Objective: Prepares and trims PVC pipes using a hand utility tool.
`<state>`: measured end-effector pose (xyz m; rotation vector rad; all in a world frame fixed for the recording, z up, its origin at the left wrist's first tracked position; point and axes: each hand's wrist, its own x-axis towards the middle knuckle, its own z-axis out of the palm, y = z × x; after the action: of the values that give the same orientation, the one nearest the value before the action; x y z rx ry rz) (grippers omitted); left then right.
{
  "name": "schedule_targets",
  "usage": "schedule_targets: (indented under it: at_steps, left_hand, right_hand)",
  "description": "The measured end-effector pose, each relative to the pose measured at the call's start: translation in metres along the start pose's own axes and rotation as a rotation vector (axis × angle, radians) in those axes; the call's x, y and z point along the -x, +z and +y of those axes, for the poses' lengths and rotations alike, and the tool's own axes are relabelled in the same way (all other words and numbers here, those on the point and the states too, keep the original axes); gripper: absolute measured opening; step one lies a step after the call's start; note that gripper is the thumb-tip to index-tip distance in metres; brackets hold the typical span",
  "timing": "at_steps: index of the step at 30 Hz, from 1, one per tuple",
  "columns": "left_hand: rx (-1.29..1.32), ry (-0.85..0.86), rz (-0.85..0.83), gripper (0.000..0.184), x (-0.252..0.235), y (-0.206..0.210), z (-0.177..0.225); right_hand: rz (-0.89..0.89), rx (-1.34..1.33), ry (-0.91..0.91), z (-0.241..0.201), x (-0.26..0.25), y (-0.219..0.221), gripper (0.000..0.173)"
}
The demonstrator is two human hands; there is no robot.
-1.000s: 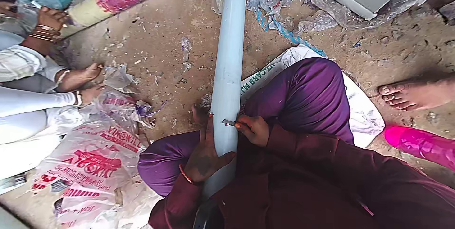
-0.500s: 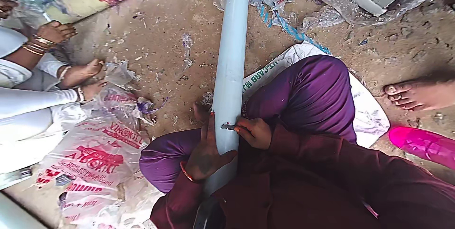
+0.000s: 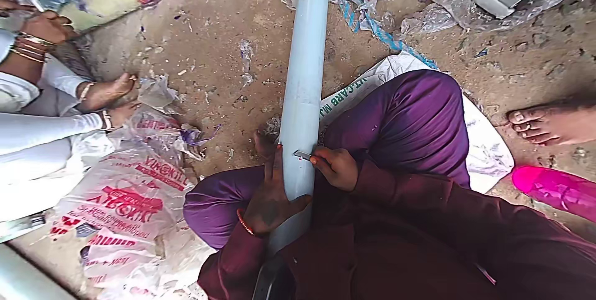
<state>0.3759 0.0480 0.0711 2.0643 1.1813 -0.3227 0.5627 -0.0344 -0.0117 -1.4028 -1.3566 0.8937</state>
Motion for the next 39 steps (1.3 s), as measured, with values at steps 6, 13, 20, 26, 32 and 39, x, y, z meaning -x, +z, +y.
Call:
schedule_targets:
  at_steps: [6, 13, 20, 26, 32, 39]
  left_hand:
    - [0.002, 0.001, 0.006, 0.137, -0.0006, 0.0013, 0.0002]
    - [-0.006, -0.009, -0.011, 0.137, -0.0014, 0.0002, 0.0003]
    - [-0.007, -0.002, -0.013, 0.135, -0.0004, -0.0023, 0.0045]
    - [-0.006, 0.031, 0.021, 0.136, -0.0001, 0.0008, -0.0003]
    - [-0.022, 0.037, 0.023, 0.135, -0.0001, 0.0018, -0.0007]
    - [-0.020, 0.033, 0.021, 0.136, -0.0008, 0.0016, -0.0009]
  right_hand:
    - [0.002, -0.016, 0.037, 0.0005, -0.0021, -0.0028, 0.031]
    - [-0.029, -0.021, 0.034, 0.0003, -0.0019, -0.0045, 0.031]
    - [-0.038, -0.023, -0.078, 0.0063, 0.0011, -0.0007, 0.028]
    - [-0.046, -0.026, -0.007, 0.0041, 0.0017, -0.0012, 0.031]
    - [-0.018, -0.008, 0.026, 0.0016, -0.0005, -0.0036, 0.031]
    - [-0.035, 0.000, 0.027, -0.0018, -0.0004, -0.0041, 0.031]
